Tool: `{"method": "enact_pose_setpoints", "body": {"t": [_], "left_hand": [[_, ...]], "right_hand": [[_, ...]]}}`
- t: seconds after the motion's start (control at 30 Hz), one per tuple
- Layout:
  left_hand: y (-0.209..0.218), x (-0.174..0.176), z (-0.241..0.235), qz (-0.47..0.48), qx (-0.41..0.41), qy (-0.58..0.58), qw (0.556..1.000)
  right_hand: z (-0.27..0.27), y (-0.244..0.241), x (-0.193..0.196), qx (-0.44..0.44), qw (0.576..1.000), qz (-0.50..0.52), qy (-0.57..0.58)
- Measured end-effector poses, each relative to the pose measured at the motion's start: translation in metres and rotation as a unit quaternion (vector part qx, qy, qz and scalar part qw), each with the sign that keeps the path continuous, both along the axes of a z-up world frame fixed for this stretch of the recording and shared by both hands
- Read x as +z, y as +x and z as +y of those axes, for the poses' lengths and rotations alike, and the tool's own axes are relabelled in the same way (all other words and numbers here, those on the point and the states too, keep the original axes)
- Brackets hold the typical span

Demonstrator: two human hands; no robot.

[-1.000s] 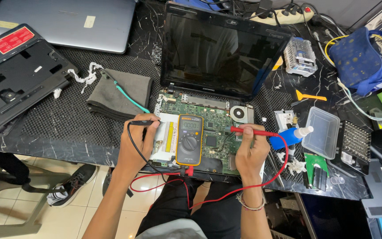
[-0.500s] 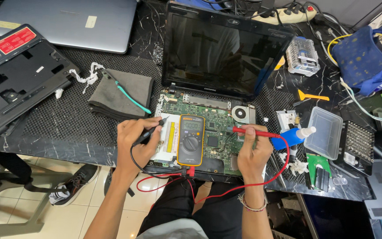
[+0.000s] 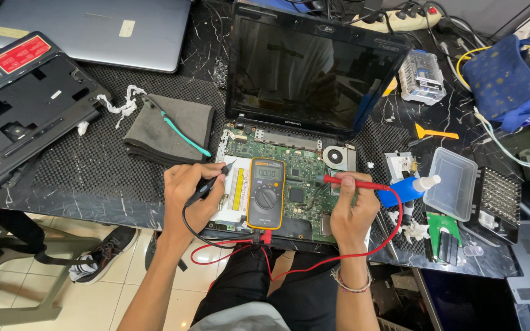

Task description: The person uses a multimeter to test electrical continuity on a laptop motherboard. They repeatedly touch the multimeter probes to various points on the circuit board while observing the multimeter display.

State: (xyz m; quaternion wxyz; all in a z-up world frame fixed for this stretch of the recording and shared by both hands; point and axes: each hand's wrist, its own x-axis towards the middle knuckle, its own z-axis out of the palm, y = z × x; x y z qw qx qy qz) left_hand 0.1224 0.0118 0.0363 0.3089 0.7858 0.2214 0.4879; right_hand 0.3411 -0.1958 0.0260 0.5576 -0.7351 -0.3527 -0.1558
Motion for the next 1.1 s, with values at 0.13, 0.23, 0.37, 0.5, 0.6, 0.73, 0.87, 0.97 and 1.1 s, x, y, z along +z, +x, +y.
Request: {"method": "enact_pose_setpoints", "body": {"t": [0.13,0.23,0.37,0.5,0.6,0.73,0.87,0.97,1.1], "left_hand": [[0.0,0.0,0.0,-0.001,-0.002,-0.007,1.0],[-0.001,0.001,0.0,-0.004,-0.007,-0.006,1.0],[0.0,0.001,0.0,-0.005,-0.006,-0.002,1.0],[0.0,0.001,0.0,-0.008,-0.007,0.005,1.0],[0.003,0.006,0.0,-0.019,-0.017,-0.013,1.0],[0.006,0.008,0.001,-0.024,-0.022,-0.01,0.999],[0.007,0.014,0.0,-0.023,-0.021,-0.003,1.0],[0.008,0.013,0.0,-0.019,-0.013,0.0,1.0],[0.008,0.009,0.001,-0.012,-0.007,0.001,1.0]], "right_hand": [[0.0,0.0,0.001,-0.001,1.0,0.002,0.0],[0.0,-0.001,0.002,0.002,1.0,0.004,-0.002],[0.0,-0.001,0.002,0.002,1.0,-0.001,-0.003],[0.001,-0.001,0.002,0.001,1.0,-0.006,-0.003],[0.0,0.0,0.001,0.005,1.0,-0.004,-0.001],[-0.001,0.0,0.001,0.005,1.0,-0.004,0.002],[0.0,0.001,-0.001,0.005,1.0,-0.009,0.002],[-0.001,0.003,-0.002,0.007,1.0,-0.011,0.002],[-0.002,0.003,-0.002,0.004,1.0,-0.013,0.003]]}}
